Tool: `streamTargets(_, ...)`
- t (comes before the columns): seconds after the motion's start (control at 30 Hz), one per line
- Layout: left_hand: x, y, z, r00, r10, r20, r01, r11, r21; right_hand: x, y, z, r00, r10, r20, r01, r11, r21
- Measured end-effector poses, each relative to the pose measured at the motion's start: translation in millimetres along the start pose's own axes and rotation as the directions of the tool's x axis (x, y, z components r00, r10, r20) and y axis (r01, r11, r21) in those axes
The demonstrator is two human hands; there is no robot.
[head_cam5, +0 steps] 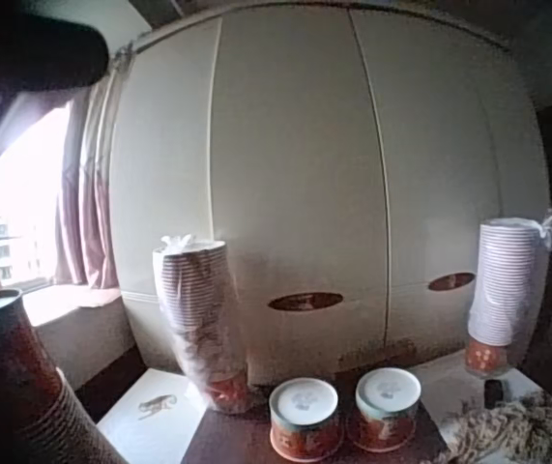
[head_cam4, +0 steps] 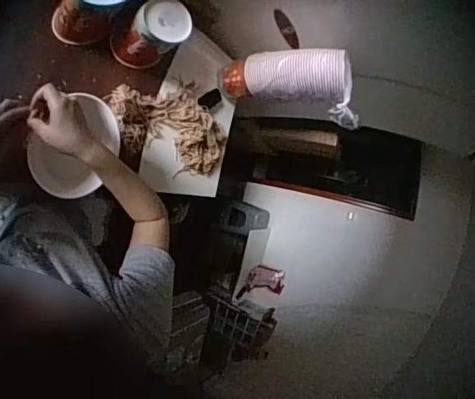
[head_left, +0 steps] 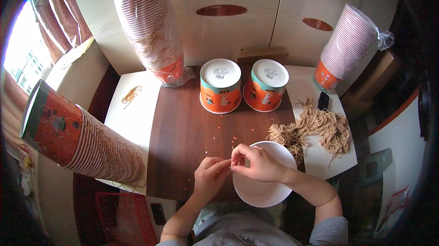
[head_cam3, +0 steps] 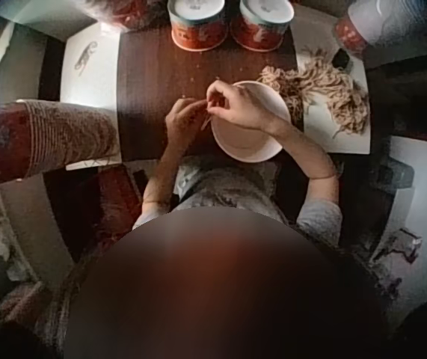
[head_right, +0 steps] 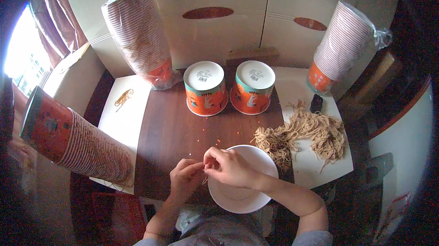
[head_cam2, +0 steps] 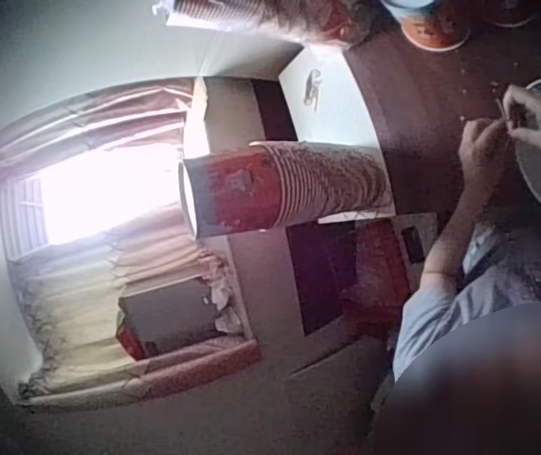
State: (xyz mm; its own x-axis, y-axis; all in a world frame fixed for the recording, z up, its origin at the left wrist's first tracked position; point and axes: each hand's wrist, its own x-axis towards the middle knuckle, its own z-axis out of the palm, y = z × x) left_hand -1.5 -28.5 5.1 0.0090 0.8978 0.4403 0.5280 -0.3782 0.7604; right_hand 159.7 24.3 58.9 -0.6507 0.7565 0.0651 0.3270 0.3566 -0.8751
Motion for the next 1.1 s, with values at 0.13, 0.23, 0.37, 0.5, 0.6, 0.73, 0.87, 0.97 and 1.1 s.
streamTargets(0.13, -6, -5, 1, 0.986, -0.127, 0.109, 0.146, 0.971, -0.191, 0, 0, 1, 1.0, -0.014, -0.026, 0.014, 1.0, 0.01)
streamTargets(0.23, -5, -4, -4, 0.969, -0.158, 0.19, 0.223, 0.893, -0.391, 1, 2, 3, 0.993, -0.087, -0.078, 0.082, 0.995, -0.059)
streamTargets(0.37, -6, -2, -1, 0.947, -0.232, 0.221, 0.313, 0.817, -0.485, 0, 7, 6, 0.992, -0.096, -0.084, 0.084, 0.987, -0.136)
streamTargets(0.5, -11, -8, 2, 0.933, -0.279, 0.226, 0.356, 0.806, -0.473, -1, 8, 7, 0.99, -0.117, -0.082, 0.096, 0.969, -0.227)
streamTargets(0.6, -12, -9, 3, 0.926, -0.323, 0.194, 0.377, 0.795, -0.475, -1, 5, 7, 0.976, -0.19, -0.11, 0.143, 0.93, -0.338)
streamTargets(0.73, -9, -2, -2, 0.913, -0.334, 0.234, 0.407, 0.788, -0.462, -2, 4, 7, 0.976, -0.196, -0.093, 0.144, 0.906, -0.398)
streamTargets(0.87, -10, -7, -5, 0.838, -0.383, 0.388, 0.545, 0.552, -0.631, -2, 0, 7, 0.958, -0.271, -0.095, 0.199, 0.865, -0.461)
streamTargets(0.97, -9, -8, -6, 0.777, -0.401, 0.485, 0.613, 0.31, -0.727, -2, 0, 8, 0.957, -0.278, -0.082, 0.215, 0.871, -0.442)
streamTargets(1.1, -13, -17, -7, 0.745, -0.339, 0.574, 0.636, 0.103, -0.765, -2, -1, 8, 0.958, -0.283, -0.056, 0.234, 0.877, -0.418)
